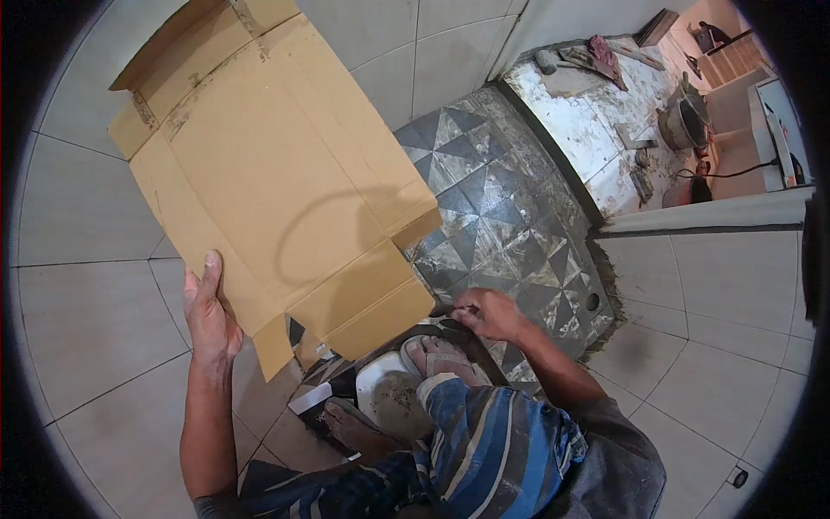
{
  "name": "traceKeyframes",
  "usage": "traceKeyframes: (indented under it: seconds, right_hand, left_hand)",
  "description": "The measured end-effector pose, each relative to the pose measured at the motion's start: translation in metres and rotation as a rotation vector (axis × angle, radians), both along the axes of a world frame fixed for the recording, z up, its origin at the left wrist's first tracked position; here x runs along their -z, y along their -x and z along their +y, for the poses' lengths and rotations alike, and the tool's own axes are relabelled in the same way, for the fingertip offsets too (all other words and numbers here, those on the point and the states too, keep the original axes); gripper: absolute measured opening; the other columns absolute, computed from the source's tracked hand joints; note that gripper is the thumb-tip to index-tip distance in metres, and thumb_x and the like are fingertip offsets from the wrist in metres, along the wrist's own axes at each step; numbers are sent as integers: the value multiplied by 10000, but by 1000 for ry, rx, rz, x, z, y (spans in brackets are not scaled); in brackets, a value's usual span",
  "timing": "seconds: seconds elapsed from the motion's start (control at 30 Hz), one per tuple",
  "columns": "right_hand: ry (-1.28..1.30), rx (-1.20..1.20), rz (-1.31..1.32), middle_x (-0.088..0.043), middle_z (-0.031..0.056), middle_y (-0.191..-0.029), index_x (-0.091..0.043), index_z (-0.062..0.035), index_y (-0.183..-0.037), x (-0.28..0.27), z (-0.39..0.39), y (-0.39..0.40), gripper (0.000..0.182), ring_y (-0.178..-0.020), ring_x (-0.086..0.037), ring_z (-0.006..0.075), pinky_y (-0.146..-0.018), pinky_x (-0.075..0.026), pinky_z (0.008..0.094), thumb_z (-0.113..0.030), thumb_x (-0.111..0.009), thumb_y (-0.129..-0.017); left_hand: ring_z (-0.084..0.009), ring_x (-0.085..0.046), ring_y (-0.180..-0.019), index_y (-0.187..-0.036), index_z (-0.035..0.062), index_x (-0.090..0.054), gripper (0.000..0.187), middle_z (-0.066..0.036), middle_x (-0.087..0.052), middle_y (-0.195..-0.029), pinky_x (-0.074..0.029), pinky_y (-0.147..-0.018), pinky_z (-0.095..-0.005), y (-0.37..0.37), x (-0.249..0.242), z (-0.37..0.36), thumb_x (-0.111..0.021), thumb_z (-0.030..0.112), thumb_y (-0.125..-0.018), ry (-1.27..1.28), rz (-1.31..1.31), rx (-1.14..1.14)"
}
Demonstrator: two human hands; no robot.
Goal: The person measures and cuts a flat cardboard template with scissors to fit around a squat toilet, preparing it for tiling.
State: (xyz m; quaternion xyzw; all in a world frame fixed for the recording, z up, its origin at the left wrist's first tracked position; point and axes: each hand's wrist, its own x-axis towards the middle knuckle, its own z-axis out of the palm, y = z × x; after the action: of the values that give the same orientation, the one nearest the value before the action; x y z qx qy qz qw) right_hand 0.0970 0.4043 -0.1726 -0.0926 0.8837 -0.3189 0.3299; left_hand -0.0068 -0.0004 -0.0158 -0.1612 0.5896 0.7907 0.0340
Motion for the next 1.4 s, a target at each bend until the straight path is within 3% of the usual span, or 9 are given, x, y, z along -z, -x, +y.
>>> traceKeyframes:
  seconds: [0.07, 0.17, 0.27, 0.67, 0.8, 0.97, 1.07, 1.3, 1.4]
  right_hand:
    - [301, 376, -38, -703, 87, -920, -691, -31, -1132, -31, -14, 9, 269, -857, -686, 152, -774, -537, 329, -229, -712, -950]
    - [843, 643, -25, -696, 66, -874, -697, -30, -1079, -44, -41, 13, 305, -807, -632, 120, -731, -513, 317, -322, -678, -992]
    - [886, 516, -131, -661, -11, -816, -689, -25, -987, -63, -47, 22, 278, -760, -587, 71, -666, -483, 279, -303, -681, -1000]
    - [455, 424, 292, -413, 35, -552, -587, -26, -731, -48, -55, 19, 352, -539, -359, 91, -484, -320, 320, -251, -743, -952]
    - [505, 402, 208, -508, 24, -613, -591, -23, -776, -35, -37, 15, 331, -586, -437, 78, -525, -377, 290, -256, -707, -980]
    - [986, 675, -73, -660, 29, -884, -642, 4, -1031, -40, -36, 14, 244, -791, -584, 72, -678, -482, 259, -240, -634, -1025]
    - [852, 570, 4, -673, 27, -888, -668, 16, -1075, -45, -43, 14, 241, -787, -584, 74, -692, -483, 264, -216, -645, -1014]
    - [757, 464, 71, -607, -31, -815, -666, -40, -976, -39, -47, 14, 221, -763, -519, 34, -652, -435, 258, -257, -708, -978]
    - [800, 489, 89, -611, 16, -773, -655, -35, -947, -24, -33, 4, 252, -696, -560, 113, -631, -450, 310, -283, -690, -979]
  left_hand:
    - [-251, -549, -1294, -1504, 27, -286, 564, -147, -500, -1432, -505, -1059, -429, 0, 0, 2, -560, 242, -1061, 3, 15, 0]
    - [-257, -543, -1302, -1510, 26, -279, 575, -152, -491, -1442, -507, -1060, -432, 0, -1, 5, -559, 252, -1061, 16, -17, 4]
    - [-262, -537, -1310, -1505, 22, -280, 586, -154, -487, -1447, -503, -1065, -437, 1, 0, 8, -572, 256, -1055, 13, 31, 20]
    - [-266, -526, -1321, -1504, 35, -271, 589, -153, -487, -1452, -489, -1080, -437, -1, 7, 3, -582, 248, -1052, 43, 32, 13]
    - [-259, -530, -1319, -1509, 40, -265, 584, -143, -490, -1451, -495, -1074, -434, 1, 7, 3, -573, 243, -1056, 29, 28, 7]
    - [-241, -539, -1308, -1513, 47, -277, 558, -131, -494, -1447, -512, -1061, -428, 3, 7, 1, -555, 228, -1063, 0, 34, 9]
    - [-248, -556, -1294, -1502, 41, -319, 522, -143, -514, -1432, -508, -1060, -414, 2, 4, 5, -549, 204, -1064, -23, 28, -1]
    - [-252, -545, -1303, -1506, 41, -286, 532, -145, -502, -1435, -509, -1068, -433, 0, 3, 4, -538, 206, -1067, 1, 37, 15]
    - [-254, -545, -1302, -1505, 39, -289, 542, -145, -506, -1431, -508, -1070, -436, -1, 0, 4, -549, 212, -1062, 3, 30, 10]
